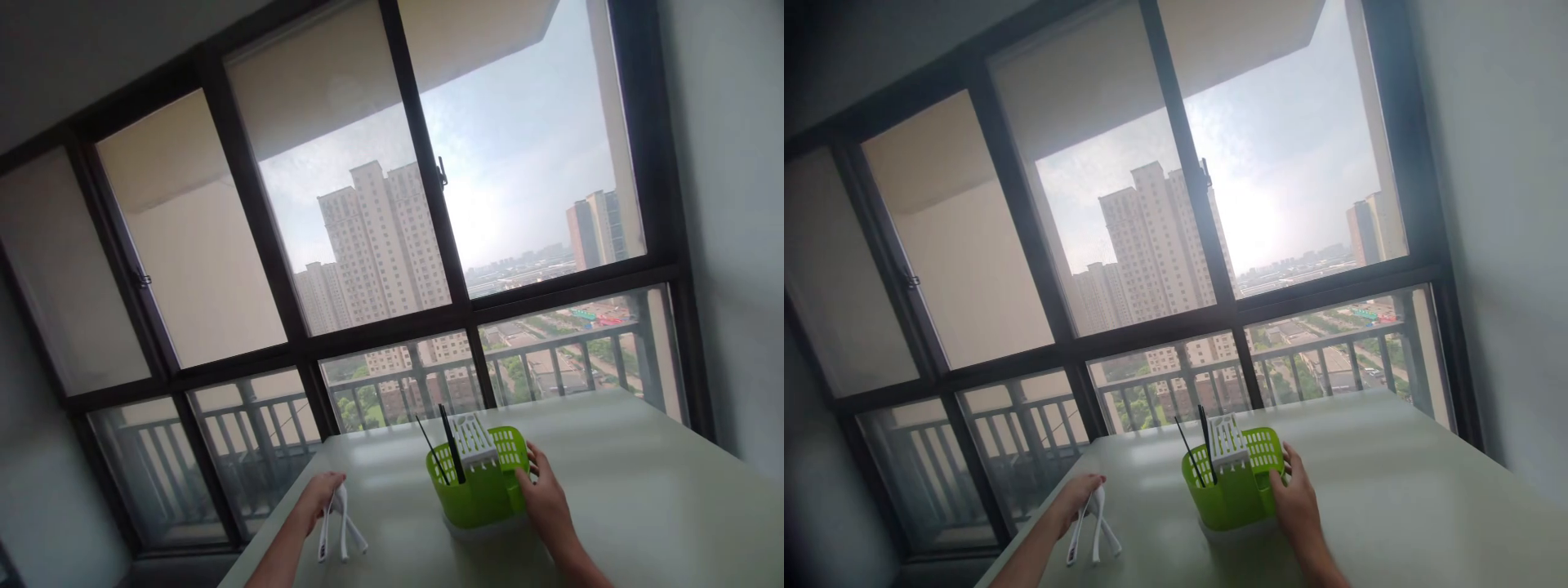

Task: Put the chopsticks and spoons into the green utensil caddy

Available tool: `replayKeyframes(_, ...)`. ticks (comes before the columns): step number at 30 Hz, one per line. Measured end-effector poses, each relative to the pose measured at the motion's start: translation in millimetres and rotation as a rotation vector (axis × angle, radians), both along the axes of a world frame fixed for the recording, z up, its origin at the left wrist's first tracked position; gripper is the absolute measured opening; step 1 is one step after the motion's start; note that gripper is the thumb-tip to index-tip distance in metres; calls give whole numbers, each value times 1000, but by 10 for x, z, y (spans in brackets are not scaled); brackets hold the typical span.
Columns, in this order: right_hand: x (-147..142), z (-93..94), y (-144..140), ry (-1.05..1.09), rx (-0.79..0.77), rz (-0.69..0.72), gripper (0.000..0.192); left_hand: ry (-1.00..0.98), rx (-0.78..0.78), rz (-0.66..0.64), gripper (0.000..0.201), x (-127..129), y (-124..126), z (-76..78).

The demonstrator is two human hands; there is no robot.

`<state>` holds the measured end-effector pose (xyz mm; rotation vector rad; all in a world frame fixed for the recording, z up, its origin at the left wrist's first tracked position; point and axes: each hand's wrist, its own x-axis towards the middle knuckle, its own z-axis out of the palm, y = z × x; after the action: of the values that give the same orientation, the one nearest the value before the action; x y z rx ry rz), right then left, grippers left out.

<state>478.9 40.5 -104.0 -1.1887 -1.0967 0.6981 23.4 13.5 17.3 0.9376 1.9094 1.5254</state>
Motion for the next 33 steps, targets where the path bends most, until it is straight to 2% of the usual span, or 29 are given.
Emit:
replayKeyframes(4, 3, -27, 4, -5, -8, 8, 73, 130, -77, 27, 41, -298, -170, -198)
replayKeyframes(10, 24, -28, -17, -51, -27, 2, 71, 362, -127, 82, 46, -654, 27, -332)
replayKeyframes(17, 41, -73, 18, -32, -20, 14, 73, 696, -174, 20, 42, -646, 146, -644)
replayKeyframes(19, 41, -79, 23, -35, -18, 14, 71, 768, -186, -25, 50, -631, 123, -682)
replayKeyframes(22, 34, -73, 18, -46, -20, 11, 69, 853, -218, -58, 61, -678, 50, -682)
replayKeyframes(25, 19, -54, 4, -47, -14, 8, 69, 885, -306, -37, 72, -784, -85, -696)
replayKeyframes(29, -7, -13, -22, -34, -23, 17, 69, 882, -456, -39, 96, -888, -332, -811)
replayKeyframes(31, -16, 12, -40, -33, -26, 24, 68, 911, -515, -45, 97, -890, -441, -872)
replayKeyframes(33, -22, 36, -59, -34, -26, 25, 68, 956, -546, -54, 91, -863, -513, -901)
